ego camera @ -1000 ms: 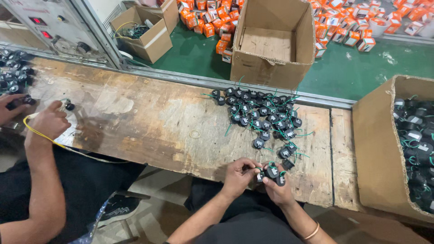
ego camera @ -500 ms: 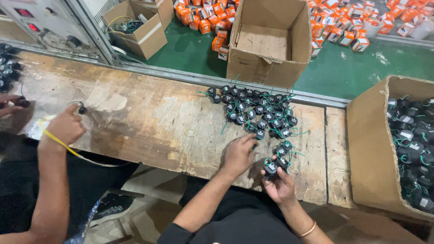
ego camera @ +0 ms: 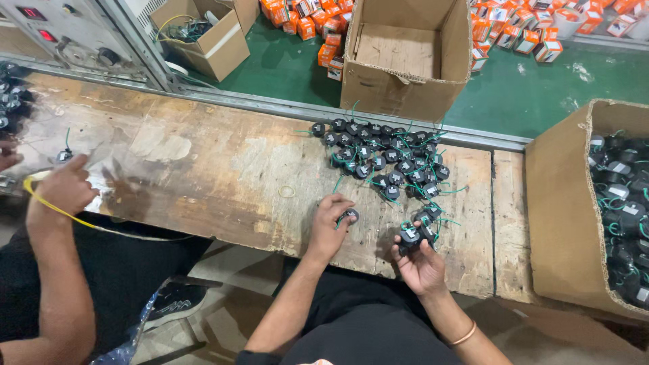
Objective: The person picks up small black electronic components with green wires one at a time from a wooden workbench, turns and manipulates each unit in both hands, and places processed units onto a growing pile and into a cardboard box. A second worker at the same bench handles similar units.
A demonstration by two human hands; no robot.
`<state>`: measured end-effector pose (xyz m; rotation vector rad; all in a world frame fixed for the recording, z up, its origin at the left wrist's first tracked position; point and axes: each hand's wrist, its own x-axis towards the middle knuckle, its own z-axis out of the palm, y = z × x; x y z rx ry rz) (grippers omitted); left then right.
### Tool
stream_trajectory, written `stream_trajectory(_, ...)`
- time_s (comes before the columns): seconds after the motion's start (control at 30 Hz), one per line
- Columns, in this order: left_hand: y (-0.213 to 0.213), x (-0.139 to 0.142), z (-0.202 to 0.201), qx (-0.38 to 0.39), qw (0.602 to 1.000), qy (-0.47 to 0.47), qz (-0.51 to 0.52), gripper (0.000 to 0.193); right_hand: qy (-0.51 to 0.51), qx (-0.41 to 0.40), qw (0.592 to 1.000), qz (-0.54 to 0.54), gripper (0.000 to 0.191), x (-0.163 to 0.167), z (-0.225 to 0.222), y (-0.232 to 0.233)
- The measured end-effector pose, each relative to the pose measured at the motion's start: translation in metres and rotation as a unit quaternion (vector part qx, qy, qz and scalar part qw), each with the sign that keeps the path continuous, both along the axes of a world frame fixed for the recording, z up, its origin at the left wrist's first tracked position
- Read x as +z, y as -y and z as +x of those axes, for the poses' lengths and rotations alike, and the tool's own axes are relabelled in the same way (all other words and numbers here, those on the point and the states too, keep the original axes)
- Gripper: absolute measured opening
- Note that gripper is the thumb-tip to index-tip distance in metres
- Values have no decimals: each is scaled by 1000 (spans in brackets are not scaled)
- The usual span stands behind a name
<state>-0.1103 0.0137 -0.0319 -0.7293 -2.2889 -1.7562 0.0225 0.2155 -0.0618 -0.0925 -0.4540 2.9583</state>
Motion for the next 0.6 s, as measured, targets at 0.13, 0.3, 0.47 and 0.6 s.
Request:
stream_trajectory(0.13, 0, -8, -6, 40, 993, 111, 22, 33, -8, 4, 1000, 0, 53, -1, 0, -1)
stream_trajectory(0.3, -7, -11, -5, -17, 905, 209, 371, 33, -2, -7, 1000, 18, 56, 2, -4, 4)
stream_trajectory(0.47, -32, 3, 32, -177, 908, 225, 304, 29, 18, 20, 995, 94, 59, 4, -8, 11)
stream_trajectory(0.6, -54, 21, 44, -117, 990, -19, 76, 26, 22, 42, 982, 182, 60, 2, -5, 9)
